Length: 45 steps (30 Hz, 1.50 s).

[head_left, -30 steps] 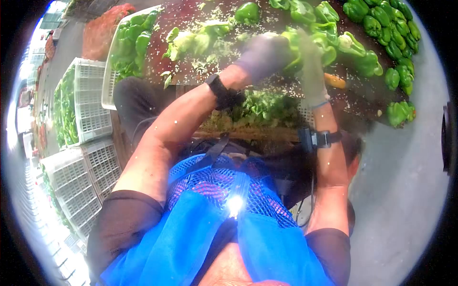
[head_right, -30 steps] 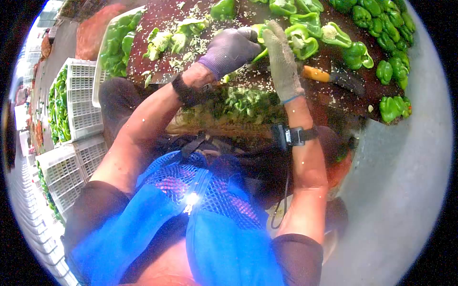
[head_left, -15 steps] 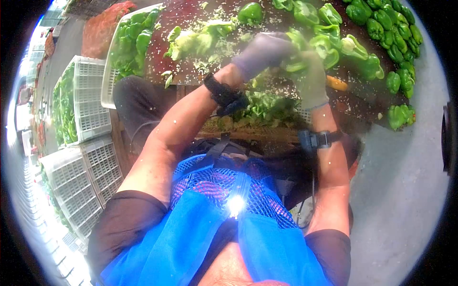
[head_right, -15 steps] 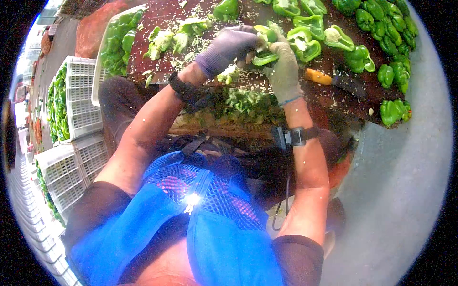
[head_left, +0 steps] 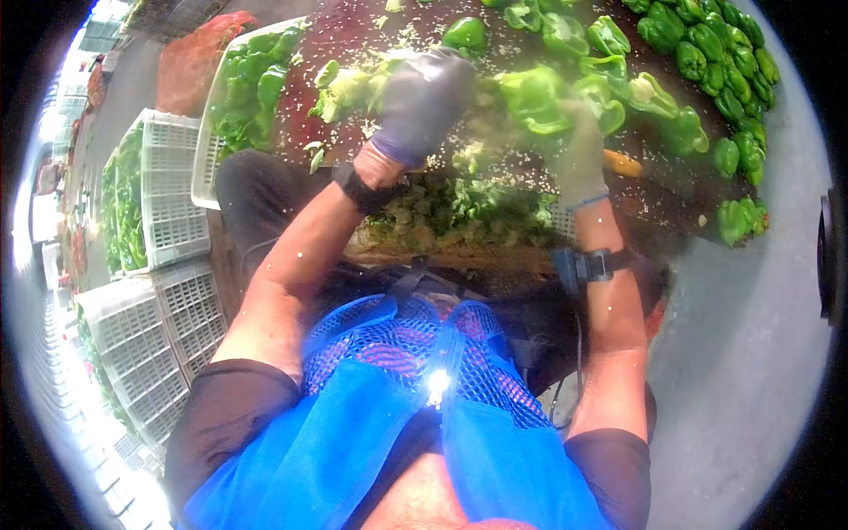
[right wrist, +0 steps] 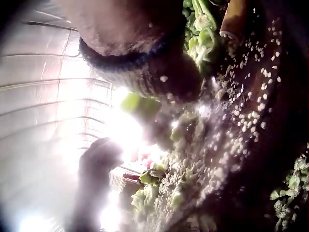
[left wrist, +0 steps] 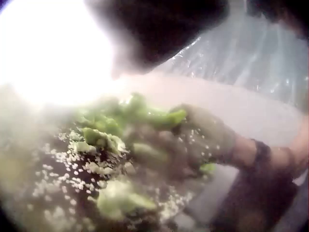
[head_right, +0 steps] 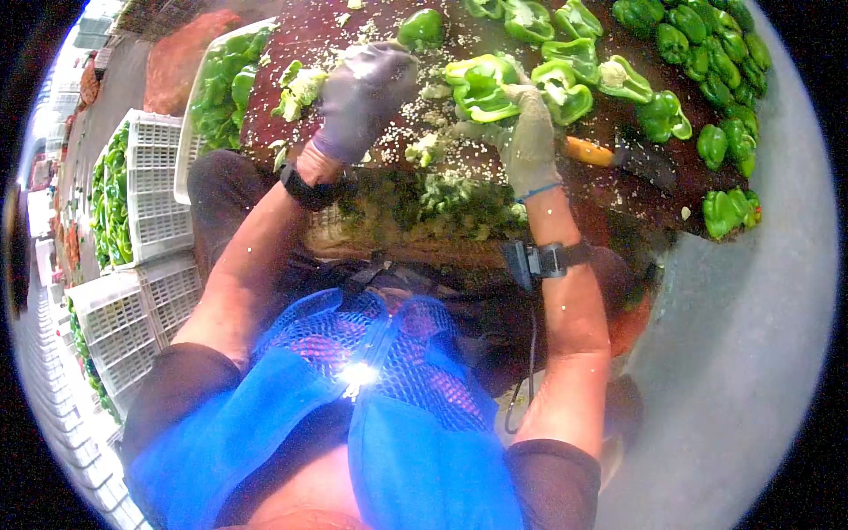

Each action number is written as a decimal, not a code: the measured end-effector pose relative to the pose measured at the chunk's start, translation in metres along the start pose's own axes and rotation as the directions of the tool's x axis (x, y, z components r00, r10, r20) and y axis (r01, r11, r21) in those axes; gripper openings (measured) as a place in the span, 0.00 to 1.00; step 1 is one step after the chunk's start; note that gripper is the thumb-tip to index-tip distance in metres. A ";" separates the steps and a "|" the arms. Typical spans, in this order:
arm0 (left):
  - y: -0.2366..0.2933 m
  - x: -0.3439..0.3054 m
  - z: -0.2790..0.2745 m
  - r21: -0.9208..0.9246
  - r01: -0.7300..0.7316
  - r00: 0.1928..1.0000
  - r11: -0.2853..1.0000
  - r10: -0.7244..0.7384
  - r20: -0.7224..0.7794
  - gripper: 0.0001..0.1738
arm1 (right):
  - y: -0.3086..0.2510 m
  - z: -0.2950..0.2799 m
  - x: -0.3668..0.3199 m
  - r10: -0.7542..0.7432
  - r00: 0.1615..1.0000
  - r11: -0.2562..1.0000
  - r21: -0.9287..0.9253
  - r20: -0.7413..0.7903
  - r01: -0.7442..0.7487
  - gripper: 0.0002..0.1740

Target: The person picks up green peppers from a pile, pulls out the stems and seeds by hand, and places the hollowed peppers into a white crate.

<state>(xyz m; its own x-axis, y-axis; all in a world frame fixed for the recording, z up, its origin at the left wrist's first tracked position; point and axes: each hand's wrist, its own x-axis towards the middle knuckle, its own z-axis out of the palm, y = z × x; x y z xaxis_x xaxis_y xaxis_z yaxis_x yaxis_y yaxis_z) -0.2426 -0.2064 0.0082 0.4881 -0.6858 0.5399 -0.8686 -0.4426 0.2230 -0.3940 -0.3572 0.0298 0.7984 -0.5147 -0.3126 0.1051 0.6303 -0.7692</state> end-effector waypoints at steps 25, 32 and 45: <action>0.038 0.035 0.048 -0.127 0.075 0.962 0.989 -0.038 0.271 0.26 | 0.008 -0.026 0.019 -0.050 0.995 0.981 -0.190 -0.084 0.033 0.29; 0.044 0.042 0.037 -0.017 -0.081 0.912 0.997 0.081 0.402 0.22 | 0.029 -0.040 0.028 -0.153 0.988 0.908 -0.393 0.005 0.143 0.30; 0.019 0.048 0.050 0.061 -0.413 0.876 0.909 0.378 0.300 0.05 | 0.038 -0.037 0.024 -0.426 0.870 0.608 -0.633 0.249 0.480 0.30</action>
<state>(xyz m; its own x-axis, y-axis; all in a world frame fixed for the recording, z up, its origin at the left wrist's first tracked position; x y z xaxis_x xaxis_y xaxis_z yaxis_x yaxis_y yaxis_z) -0.2311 -0.2767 -0.0019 0.1254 -0.9412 0.3138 -0.9855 -0.1546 -0.0698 -0.3922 -0.3672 -0.0272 0.7971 -0.5715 0.1951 0.0717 -0.2312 -0.9703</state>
